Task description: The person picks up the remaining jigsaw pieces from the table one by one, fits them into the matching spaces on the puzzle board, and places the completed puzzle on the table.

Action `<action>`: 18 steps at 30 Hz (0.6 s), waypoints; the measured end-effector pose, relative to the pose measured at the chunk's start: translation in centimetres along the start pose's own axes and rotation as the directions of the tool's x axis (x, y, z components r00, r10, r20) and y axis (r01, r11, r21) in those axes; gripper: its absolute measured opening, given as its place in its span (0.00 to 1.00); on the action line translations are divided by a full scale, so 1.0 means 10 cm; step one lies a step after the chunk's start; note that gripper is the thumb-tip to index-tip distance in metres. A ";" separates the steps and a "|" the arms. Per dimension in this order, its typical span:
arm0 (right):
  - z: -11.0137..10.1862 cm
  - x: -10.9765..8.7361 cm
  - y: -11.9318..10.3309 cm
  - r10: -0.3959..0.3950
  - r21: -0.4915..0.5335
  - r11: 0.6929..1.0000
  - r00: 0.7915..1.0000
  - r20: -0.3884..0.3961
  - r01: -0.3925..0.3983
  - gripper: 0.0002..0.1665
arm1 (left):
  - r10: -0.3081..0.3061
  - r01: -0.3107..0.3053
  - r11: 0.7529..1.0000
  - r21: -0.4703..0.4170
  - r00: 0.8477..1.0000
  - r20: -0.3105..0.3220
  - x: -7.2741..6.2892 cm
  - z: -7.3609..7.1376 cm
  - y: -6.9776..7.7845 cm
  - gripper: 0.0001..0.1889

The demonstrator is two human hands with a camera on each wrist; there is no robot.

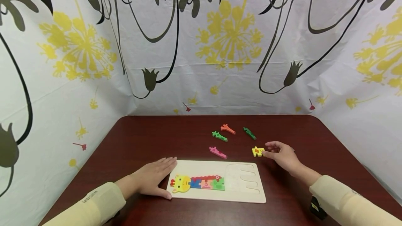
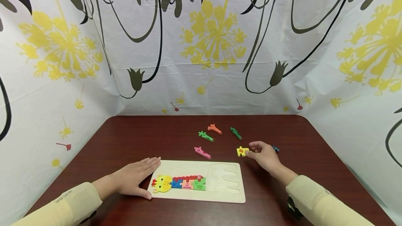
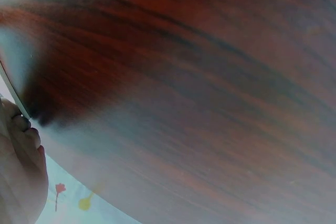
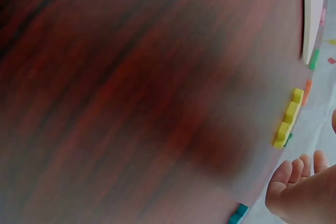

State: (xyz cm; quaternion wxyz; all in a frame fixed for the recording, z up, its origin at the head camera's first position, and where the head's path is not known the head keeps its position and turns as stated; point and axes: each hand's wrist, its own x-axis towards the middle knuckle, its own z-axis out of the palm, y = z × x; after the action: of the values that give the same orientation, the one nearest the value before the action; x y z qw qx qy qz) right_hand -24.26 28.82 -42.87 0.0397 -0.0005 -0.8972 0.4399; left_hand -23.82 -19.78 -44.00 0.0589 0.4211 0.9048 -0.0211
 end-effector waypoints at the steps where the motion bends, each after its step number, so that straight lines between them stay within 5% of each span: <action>1: 0.01 0.00 0.01 0.004 -0.001 1.000 1.000 0.003 -0.004 0.29 | -0.002 0.002 1.000 -0.004 1.000 0.002 0.00 0.00 0.00 0.59; 18: 0.08 0.04 0.08 0.047 -0.055 0.997 0.998 0.035 -0.045 0.30 | -0.007 0.007 1.000 -0.006 1.000 0.010 0.01 0.00 0.01 0.59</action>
State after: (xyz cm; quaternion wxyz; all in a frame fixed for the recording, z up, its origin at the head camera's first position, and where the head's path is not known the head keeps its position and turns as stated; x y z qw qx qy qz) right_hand -24.75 28.73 -44.00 0.0133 -0.0143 -0.9092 0.4159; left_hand -23.81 -19.65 -44.00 0.0645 0.4175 0.9061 -0.0205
